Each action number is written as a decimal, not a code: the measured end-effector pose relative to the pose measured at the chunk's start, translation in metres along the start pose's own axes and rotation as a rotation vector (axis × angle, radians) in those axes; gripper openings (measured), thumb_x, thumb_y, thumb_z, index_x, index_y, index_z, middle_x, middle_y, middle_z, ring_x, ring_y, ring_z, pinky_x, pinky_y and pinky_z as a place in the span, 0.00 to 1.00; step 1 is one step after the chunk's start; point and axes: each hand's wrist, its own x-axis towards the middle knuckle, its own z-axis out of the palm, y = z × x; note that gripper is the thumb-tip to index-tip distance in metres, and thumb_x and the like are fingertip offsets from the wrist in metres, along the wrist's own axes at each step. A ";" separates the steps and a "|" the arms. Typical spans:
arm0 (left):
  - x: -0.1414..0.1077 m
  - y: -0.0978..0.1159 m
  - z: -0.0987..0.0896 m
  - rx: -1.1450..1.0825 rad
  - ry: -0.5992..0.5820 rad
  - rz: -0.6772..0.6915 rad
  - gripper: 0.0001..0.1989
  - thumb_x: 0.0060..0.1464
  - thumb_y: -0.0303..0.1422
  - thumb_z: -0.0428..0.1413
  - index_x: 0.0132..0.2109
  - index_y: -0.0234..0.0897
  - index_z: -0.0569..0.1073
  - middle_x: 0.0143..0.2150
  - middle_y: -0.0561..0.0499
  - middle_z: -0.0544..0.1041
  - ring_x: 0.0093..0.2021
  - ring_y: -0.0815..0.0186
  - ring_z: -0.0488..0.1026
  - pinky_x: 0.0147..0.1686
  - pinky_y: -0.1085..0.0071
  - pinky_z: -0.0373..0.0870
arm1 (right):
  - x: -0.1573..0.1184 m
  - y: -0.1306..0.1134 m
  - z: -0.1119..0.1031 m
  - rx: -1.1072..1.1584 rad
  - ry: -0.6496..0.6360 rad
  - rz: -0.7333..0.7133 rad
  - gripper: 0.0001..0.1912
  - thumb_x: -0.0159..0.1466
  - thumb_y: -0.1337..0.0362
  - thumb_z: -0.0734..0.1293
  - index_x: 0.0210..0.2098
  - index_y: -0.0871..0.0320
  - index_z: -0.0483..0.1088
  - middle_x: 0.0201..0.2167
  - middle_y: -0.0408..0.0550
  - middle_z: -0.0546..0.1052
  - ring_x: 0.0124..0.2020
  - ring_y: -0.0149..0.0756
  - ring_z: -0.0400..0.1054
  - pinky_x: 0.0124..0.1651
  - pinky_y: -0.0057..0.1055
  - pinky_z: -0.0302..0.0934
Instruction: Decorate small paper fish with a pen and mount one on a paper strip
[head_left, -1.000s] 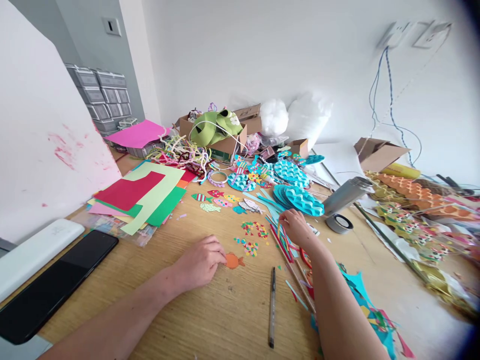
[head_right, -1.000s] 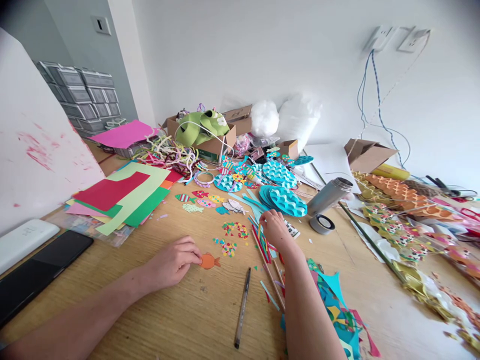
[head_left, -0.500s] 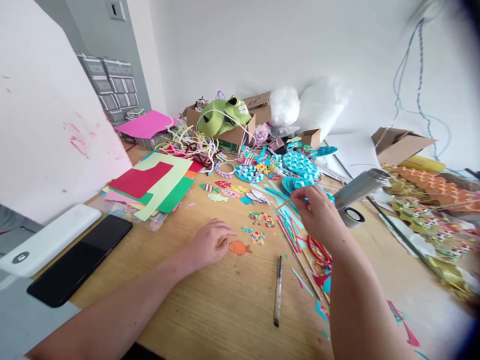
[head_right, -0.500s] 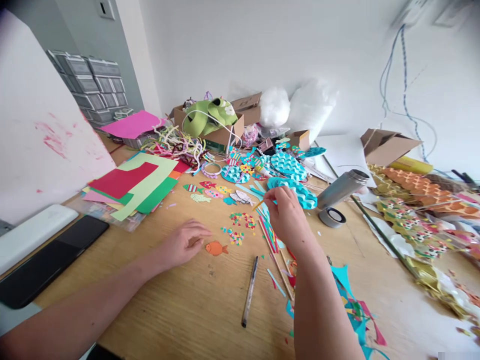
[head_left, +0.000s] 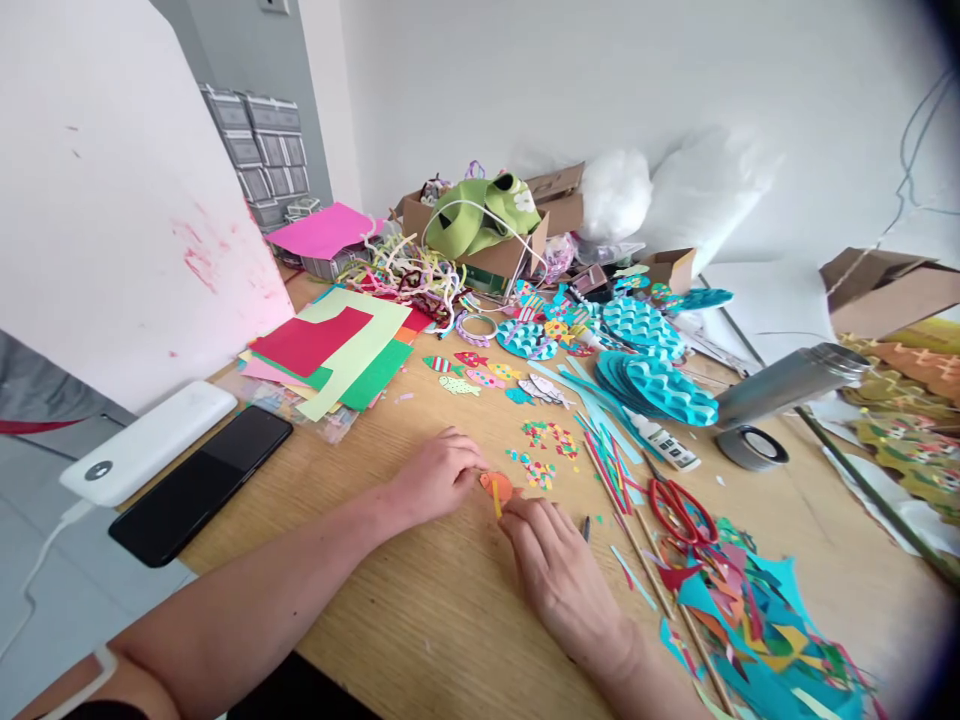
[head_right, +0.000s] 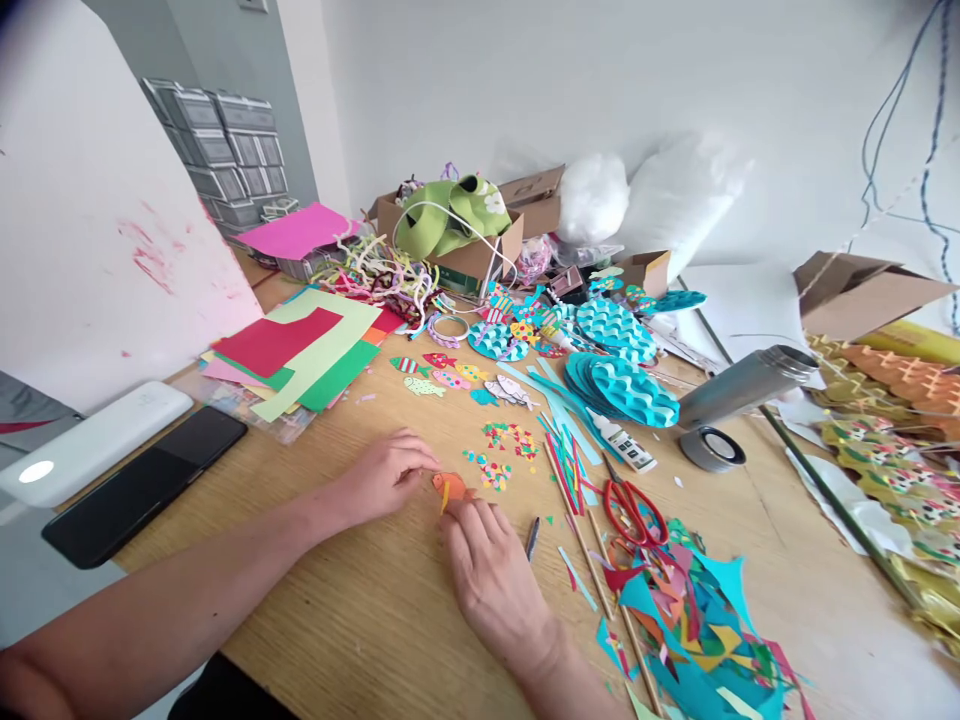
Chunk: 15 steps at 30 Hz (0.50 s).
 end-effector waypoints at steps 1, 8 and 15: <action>0.000 0.000 0.000 0.009 -0.024 0.017 0.16 0.51 0.16 0.50 0.40 0.33 0.79 0.37 0.48 0.79 0.41 0.63 0.71 0.45 0.67 0.69 | -0.003 -0.003 0.002 0.015 -0.017 0.002 0.15 0.68 0.76 0.52 0.43 0.61 0.68 0.37 0.56 0.73 0.36 0.43 0.65 0.39 0.38 0.64; -0.001 0.003 -0.002 0.035 -0.164 0.028 0.17 0.50 0.15 0.51 0.40 0.33 0.80 0.40 0.47 0.79 0.44 0.62 0.70 0.46 0.68 0.69 | -0.007 -0.006 0.011 0.054 -0.051 0.024 0.15 0.69 0.74 0.51 0.40 0.62 0.68 0.35 0.56 0.72 0.37 0.43 0.65 0.40 0.40 0.65; -0.001 0.003 -0.004 0.045 -0.173 0.033 0.16 0.52 0.17 0.51 0.40 0.35 0.80 0.40 0.48 0.79 0.44 0.62 0.70 0.47 0.67 0.69 | -0.005 0.002 -0.001 0.176 0.016 0.166 0.11 0.69 0.75 0.54 0.43 0.58 0.64 0.40 0.53 0.72 0.39 0.40 0.67 0.42 0.37 0.65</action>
